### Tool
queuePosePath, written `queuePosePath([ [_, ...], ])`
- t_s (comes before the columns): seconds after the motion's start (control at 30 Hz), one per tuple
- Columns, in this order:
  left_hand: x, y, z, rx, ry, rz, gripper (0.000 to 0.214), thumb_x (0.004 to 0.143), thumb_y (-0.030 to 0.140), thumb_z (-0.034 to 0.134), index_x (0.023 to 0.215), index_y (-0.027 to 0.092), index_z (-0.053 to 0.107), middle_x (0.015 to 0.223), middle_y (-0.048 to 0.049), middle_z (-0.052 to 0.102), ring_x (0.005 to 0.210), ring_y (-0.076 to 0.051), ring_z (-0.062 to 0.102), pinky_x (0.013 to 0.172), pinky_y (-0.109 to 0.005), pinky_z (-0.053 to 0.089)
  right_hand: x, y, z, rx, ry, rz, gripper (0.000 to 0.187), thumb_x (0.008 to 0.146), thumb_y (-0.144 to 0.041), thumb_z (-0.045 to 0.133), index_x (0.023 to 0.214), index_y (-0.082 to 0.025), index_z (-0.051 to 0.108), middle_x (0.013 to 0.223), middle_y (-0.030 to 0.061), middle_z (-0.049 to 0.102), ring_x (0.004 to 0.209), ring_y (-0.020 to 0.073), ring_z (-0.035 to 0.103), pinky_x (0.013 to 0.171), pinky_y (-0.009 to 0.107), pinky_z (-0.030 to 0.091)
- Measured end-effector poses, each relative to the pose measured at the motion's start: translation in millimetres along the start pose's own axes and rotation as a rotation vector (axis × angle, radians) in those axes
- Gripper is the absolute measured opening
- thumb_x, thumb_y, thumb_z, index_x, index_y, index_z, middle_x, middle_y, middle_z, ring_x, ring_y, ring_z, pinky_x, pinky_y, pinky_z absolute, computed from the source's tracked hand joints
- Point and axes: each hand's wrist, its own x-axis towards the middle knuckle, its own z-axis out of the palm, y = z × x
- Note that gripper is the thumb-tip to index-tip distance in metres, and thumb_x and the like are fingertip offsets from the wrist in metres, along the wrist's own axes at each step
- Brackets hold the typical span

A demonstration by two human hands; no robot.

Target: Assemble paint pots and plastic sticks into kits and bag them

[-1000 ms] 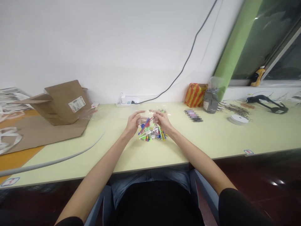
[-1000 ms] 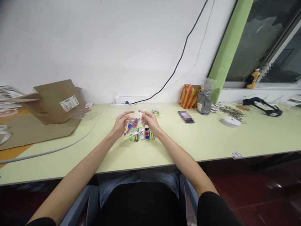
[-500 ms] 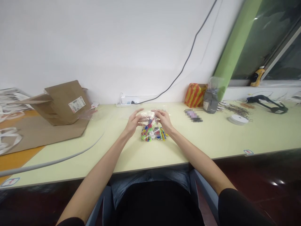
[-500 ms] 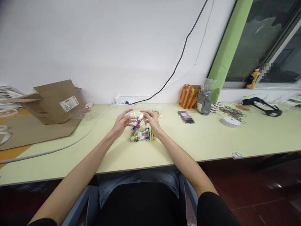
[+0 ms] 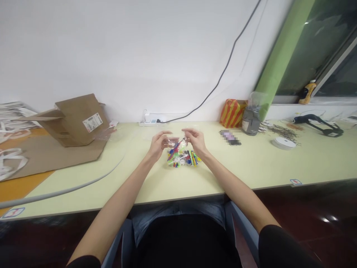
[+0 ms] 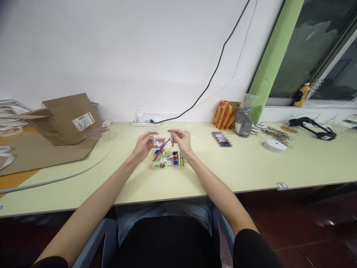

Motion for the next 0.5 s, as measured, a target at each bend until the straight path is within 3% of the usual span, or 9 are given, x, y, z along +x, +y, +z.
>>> queuePosePath([
  [0.2, 0.3, -3.4, -0.5, -0.102, 0.048, -0.014, 0.027, 0.076, 0.026, 0.063, 0.101, 0.019, 0.056, 0.081, -0.0075, 0.077, 0.078, -0.024, 0.075, 0.067, -0.031, 0.057, -4.2, -2.7, 3.0, -0.011, -0.084, -0.021, 0.018, 0.078, -0.037, 0.066, 0.081, -0.02, 0.07, 0.065, -0.0011, 0.058, 0.058, 0.0122, 0.053, 0.054, 0.028, 0.051],
  [0.33, 1.4, -3.9, -1.1, -0.133, 0.109, -0.008, 0.025, 0.074, 0.023, 0.064, 0.097, 0.019, 0.055, 0.08, -0.0065, 0.077, 0.076, -0.022, 0.075, 0.064, -0.027, 0.054, -6.0, -3.5, 3.6, -0.011, -0.165, -0.086, 0.017, 0.079, -0.035, 0.066, 0.083, -0.019, 0.072, 0.064, -0.0006, 0.06, 0.058, 0.0134, 0.056, 0.057, 0.03, 0.054],
  [0.5, -0.1, 1.2, 0.1, -0.127, 0.127, 0.013, 0.015, 0.076, 0.027, 0.062, 0.081, 0.02, 0.051, 0.069, -0.0009, 0.07, 0.07, -0.019, 0.072, 0.059, -0.024, 0.052, -6.5, -5.9, 3.5, -0.002, -0.177, -0.089, 0.016, 0.081, -0.033, 0.064, 0.082, -0.018, 0.069, 0.065, -0.0004, 0.059, 0.058, 0.0133, 0.056, 0.057, 0.03, 0.054],
])
